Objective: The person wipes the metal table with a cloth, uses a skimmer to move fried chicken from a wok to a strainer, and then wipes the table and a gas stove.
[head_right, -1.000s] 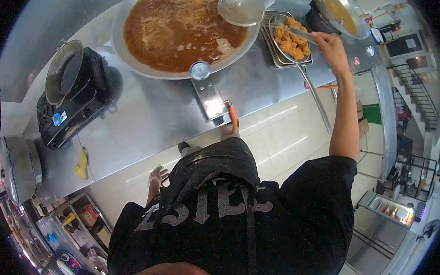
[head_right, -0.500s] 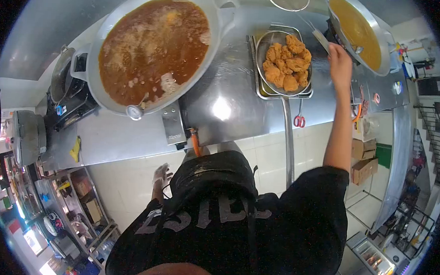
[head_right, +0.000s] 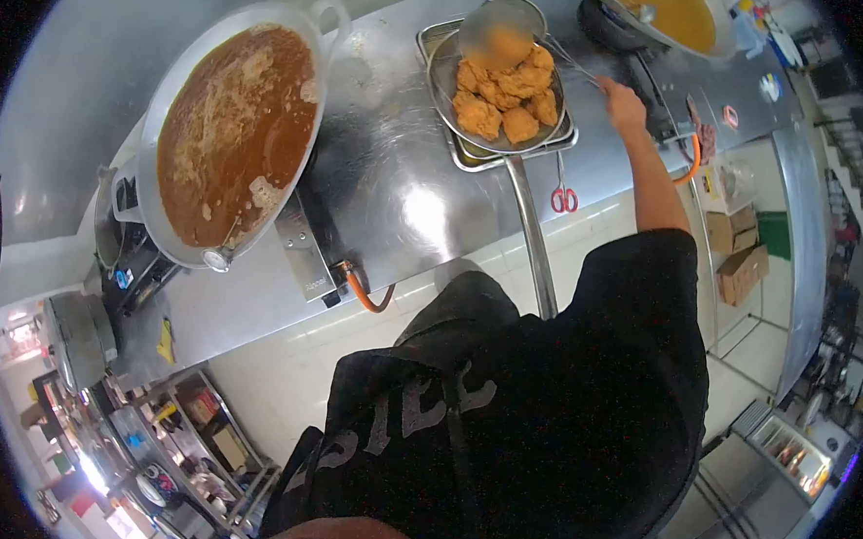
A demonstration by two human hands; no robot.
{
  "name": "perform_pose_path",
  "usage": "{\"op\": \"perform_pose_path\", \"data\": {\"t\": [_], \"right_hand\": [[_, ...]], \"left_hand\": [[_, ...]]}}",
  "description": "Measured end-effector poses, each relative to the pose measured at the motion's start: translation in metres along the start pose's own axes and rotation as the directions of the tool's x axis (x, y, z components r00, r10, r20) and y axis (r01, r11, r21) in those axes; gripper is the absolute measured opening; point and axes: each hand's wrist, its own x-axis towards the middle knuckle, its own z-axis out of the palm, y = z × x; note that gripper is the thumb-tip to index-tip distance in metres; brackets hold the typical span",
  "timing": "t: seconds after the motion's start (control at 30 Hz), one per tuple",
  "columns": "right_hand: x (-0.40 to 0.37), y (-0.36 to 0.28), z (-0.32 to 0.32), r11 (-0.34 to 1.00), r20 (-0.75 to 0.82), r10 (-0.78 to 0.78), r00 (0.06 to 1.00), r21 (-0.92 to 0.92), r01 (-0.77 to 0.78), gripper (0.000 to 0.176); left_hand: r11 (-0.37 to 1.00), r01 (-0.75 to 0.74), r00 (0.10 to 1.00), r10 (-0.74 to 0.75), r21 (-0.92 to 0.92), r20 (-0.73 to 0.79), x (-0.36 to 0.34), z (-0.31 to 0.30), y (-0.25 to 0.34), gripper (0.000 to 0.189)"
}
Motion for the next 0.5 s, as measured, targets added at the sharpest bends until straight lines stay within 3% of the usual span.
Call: {"op": "perform_pose_path", "data": {"t": [0.07,0.1,0.13,0.17,0.2,0.27,0.33,0.37,0.4,0.43,0.5], "right_hand": [[0.009,0.002,0.018,0.965,-0.015,0.006,1.0,0.263,-0.002,0.034],[0.013,0.005,0.027,0.924,-0.008,-0.026,1.0,0.382,0.027,0.031],[0.014,0.0,0.031,0.911,0.018,0.022,1.0,0.412,-0.027,0.032],[0.016,-0.005,0.035,0.893,0.045,0.064,0.997,0.442,-0.077,0.033],[0.02,-0.005,0.043,0.874,0.016,0.037,0.999,0.484,-0.04,0.033],[0.027,-0.004,0.066,0.861,-0.061,0.018,0.998,0.508,0.015,0.034],[0.025,-0.006,0.08,0.882,-0.142,0.02,0.99,0.468,0.049,0.033],[0.022,-0.007,0.08,0.881,-0.14,0.036,0.989,0.472,0.035,0.033],[0.014,-0.01,0.079,0.879,-0.141,0.05,0.989,0.477,0.024,0.032],[0.006,-0.012,0.077,0.877,-0.135,0.064,0.989,0.48,0.008,0.031],[0.007,-0.002,0.083,0.743,-0.077,0.159,0.984,0.666,-0.068,0.032]], "left_hand": [[0.971,-0.216,0.976,0.213,0.106,0.034,0.042,-0.023,-0.028,0.047],[0.779,-0.509,0.859,0.484,0.366,0.166,0.051,-0.036,-0.036,0.046],[0.439,-0.724,0.663,0.657,0.532,0.36,0.063,-0.051,-0.045,0.045],[0.017,-0.816,0.422,0.701,0.578,0.575,0.068,-0.056,-0.047,0.045],[0.254,-0.792,0.554,0.683,0.556,0.476,0.059,-0.045,-0.045,0.045],[0.679,-0.608,0.793,0.533,0.411,0.294,0.024,-0.009,-0.036,0.045],[0.92,-0.347,0.931,0.316,0.179,0.183,0.033,0.003,-0.045,0.047],[0.98,-0.195,0.97,0.189,0.029,0.152,0.042,0.012,-0.054,0.048],[0.977,-0.192,0.978,0.183,0.089,0.103,-0.015,0.046,-0.04,0.051],[0.977,-0.195,0.978,0.187,0.089,0.088,-0.012,0.055,-0.049,0.05],[0.972,-0.21,0.977,0.204,0.101,0.069,-0.015,0.078,-0.065,0.05]]}}
